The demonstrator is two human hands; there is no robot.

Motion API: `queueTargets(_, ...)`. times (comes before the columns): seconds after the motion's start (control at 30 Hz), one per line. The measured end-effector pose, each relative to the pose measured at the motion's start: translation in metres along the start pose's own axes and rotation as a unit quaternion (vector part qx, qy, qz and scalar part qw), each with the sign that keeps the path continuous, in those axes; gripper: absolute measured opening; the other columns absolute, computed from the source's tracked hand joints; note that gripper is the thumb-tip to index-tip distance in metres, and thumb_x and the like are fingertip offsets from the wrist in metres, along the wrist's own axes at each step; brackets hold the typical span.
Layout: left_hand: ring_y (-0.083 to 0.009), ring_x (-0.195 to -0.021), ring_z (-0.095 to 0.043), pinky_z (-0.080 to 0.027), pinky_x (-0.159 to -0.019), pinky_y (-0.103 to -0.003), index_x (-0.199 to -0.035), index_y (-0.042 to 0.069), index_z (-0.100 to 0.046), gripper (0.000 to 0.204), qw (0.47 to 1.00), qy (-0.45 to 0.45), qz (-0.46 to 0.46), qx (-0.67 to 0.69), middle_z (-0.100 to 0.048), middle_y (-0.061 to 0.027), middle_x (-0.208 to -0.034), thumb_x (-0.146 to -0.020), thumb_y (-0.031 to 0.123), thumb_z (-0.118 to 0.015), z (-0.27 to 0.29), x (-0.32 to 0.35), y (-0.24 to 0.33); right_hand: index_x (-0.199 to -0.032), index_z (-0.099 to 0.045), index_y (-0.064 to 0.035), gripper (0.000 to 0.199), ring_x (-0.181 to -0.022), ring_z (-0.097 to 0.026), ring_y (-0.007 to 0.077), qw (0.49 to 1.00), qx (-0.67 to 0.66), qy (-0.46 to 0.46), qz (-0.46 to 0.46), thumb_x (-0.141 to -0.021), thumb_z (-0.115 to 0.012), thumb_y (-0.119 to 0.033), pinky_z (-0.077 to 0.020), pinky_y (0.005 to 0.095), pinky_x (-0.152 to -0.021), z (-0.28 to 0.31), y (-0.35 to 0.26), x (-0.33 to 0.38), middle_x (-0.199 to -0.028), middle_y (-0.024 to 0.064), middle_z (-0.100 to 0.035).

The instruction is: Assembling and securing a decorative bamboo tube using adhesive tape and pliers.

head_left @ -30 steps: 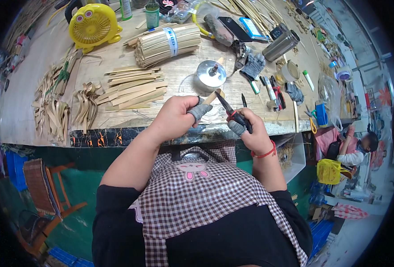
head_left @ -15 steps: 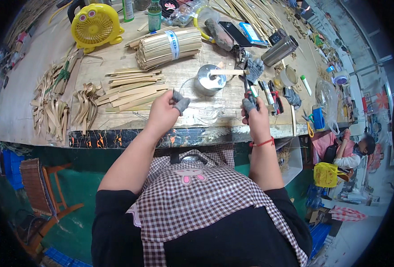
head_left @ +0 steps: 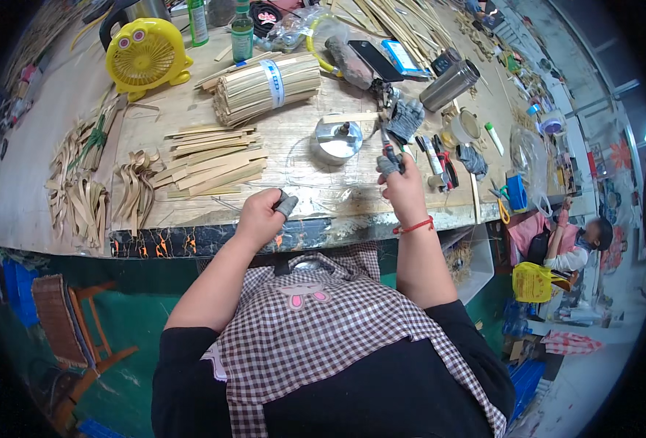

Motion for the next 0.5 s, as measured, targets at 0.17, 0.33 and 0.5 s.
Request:
queueTargets(0.17, -0.0342, -0.059, -0.051, -0.041, -0.056, -0.041, -0.072, 0.0, -0.053, 0.024, 0.997, -0.011, -0.039, -0.072, -0.053, -0.0163, -0.066, -0.082, 0.015, -0.069, 0.0, 0.0, 0.015, -0.104, -0.055, -0.0064, 0.016, -0.065, -0.051, 0.0073, 1.0, -0.031, 0.003, 0.0, -0.092, -0.061, -0.015, -0.0366, 0.0215, -0.046, 0.012, -0.003, 0.001, -0.086, 0.0036, -0.061)
queueTargets(0.33, -0.0308, -0.06, -0.051, -0.041, -0.057, -0.039, -0.072, 0.0, -0.055, 0.023, 0.994, -0.008, -0.062, -0.086, -0.052, -0.0146, -0.066, -0.082, 0.013, -0.07, 0.001, 0.0, 0.018, -0.098, -0.053, -0.0061, 0.019, -0.057, -0.047, 0.0062, 0.999, 0.005, -0.021, 0.025, -0.091, -0.065, -0.019, -0.035, 0.0224, -0.044, -0.014, -0.011, 0.009, -0.075, 0.0032, -0.058)
queueTargets(0.5, -0.026, -0.058, -0.049, -0.041, -0.055, -0.036, -0.071, -0.001, -0.055, 0.027, 0.993, -0.001, -0.087, -0.078, -0.052, -0.0133, -0.065, -0.084, 0.015, -0.072, 0.002, 0.002, 0.021, -0.101, -0.053, -0.0067, 0.02, -0.049, -0.043, 0.006, 0.999, 0.005, -0.034, 0.037, -0.091, -0.065, -0.019, -0.0322, 0.0221, -0.042, -0.023, -0.005, 0.005, -0.069, 0.0021, -0.055)
Point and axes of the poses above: each hand's wrist, its own x-axis away from the middle knuckle, its own z-axis out of the back of the hand, y = z × x, the point moved 10 cm from there along -x, towards the middle knuckle
